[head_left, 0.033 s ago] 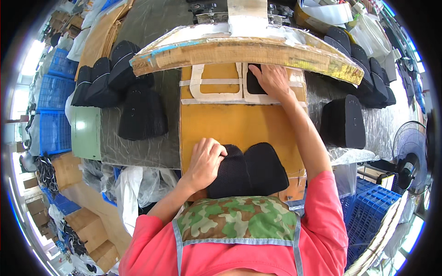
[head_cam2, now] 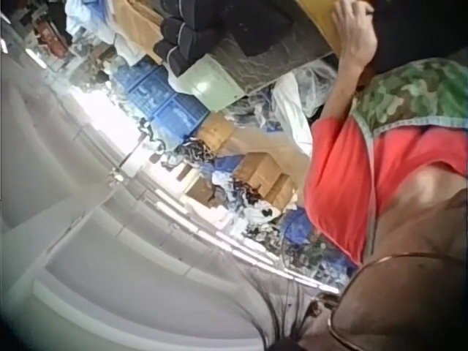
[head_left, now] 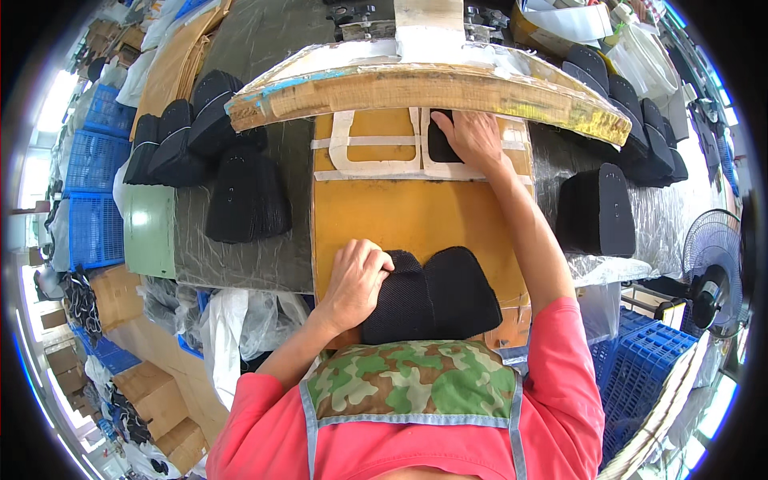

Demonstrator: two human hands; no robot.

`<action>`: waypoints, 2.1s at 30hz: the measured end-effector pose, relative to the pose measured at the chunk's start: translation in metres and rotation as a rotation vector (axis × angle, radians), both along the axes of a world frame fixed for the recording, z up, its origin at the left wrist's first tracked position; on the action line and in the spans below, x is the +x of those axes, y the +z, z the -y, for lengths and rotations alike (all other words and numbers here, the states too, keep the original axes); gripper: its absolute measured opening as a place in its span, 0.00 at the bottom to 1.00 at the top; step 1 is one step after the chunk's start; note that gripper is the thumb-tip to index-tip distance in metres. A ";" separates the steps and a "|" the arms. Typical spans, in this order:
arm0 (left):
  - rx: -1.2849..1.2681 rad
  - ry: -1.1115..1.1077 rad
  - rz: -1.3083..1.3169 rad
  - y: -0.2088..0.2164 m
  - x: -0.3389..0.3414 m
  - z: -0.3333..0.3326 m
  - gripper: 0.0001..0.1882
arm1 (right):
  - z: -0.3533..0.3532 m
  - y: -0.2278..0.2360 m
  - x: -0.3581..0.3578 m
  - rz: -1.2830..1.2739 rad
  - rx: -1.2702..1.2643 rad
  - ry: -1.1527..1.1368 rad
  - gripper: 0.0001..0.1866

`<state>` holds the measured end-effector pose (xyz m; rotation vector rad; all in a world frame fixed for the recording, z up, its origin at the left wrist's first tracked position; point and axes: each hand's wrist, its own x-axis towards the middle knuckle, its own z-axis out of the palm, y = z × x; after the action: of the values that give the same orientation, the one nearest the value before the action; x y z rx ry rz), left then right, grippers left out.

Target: The recorder uses a screen-printing frame and a squeegee to apply a white material or glue pattern onto black shoe components in a factory setting.

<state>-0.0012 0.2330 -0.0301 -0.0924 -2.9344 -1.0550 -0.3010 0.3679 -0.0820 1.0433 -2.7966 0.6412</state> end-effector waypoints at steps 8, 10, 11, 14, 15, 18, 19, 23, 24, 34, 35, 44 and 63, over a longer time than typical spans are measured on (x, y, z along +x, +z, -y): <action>0.174 0.084 -0.175 0.021 0.004 0.016 0.11 | -0.009 -0.009 0.008 -0.187 -0.075 0.057 0.36; 0.477 0.254 -0.069 0.029 0.007 0.020 0.05 | -0.011 -0.010 0.013 -0.257 -0.077 0.081 0.39; 0.534 0.323 -0.130 0.025 0.003 0.023 0.05 | -0.010 -0.010 0.015 -0.237 -0.047 0.078 0.41; 0.646 0.441 -0.124 0.017 -0.028 0.043 0.06 | -0.015 -0.009 0.017 -0.206 0.023 0.072 0.44; 0.635 0.398 -0.171 0.013 -0.048 0.050 0.08 | -0.017 -0.008 0.018 -0.198 0.060 0.074 0.43; 0.684 0.289 -0.222 0.000 -0.115 0.067 0.18 | -0.020 -0.007 0.019 -0.247 0.066 0.067 0.45; 0.562 0.258 -0.261 -0.009 -0.136 0.082 0.19 | -0.015 -0.005 0.021 -0.249 0.054 0.072 0.45; 0.052 0.343 -0.317 -0.046 -0.209 0.114 0.16 | -0.009 -0.003 0.019 -0.175 -0.121 0.048 0.43; -0.069 0.383 -0.191 -0.049 -0.215 0.118 0.15 | -0.008 0.000 0.018 -0.114 -0.215 0.037 0.42; -0.442 0.200 -0.317 -0.047 -0.212 0.070 0.26 | -0.014 -0.002 0.017 -0.111 -0.195 0.008 0.35; -0.409 0.187 -0.271 -0.047 -0.212 0.069 0.26 | -0.013 -0.003 0.017 -0.152 -0.212 0.024 0.36; -0.439 0.179 -0.089 -0.045 -0.205 0.064 0.29 | -0.029 0.001 0.009 -0.100 -0.138 0.120 0.30; -0.392 0.058 -0.151 -0.052 -0.214 0.055 0.30 | -0.029 -0.004 0.008 -0.184 -0.161 0.058 0.28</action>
<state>-0.2152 0.1776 -0.0822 -0.0877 -2.9385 -0.4327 -0.2934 0.3965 -0.0860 1.0940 -2.5210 0.7235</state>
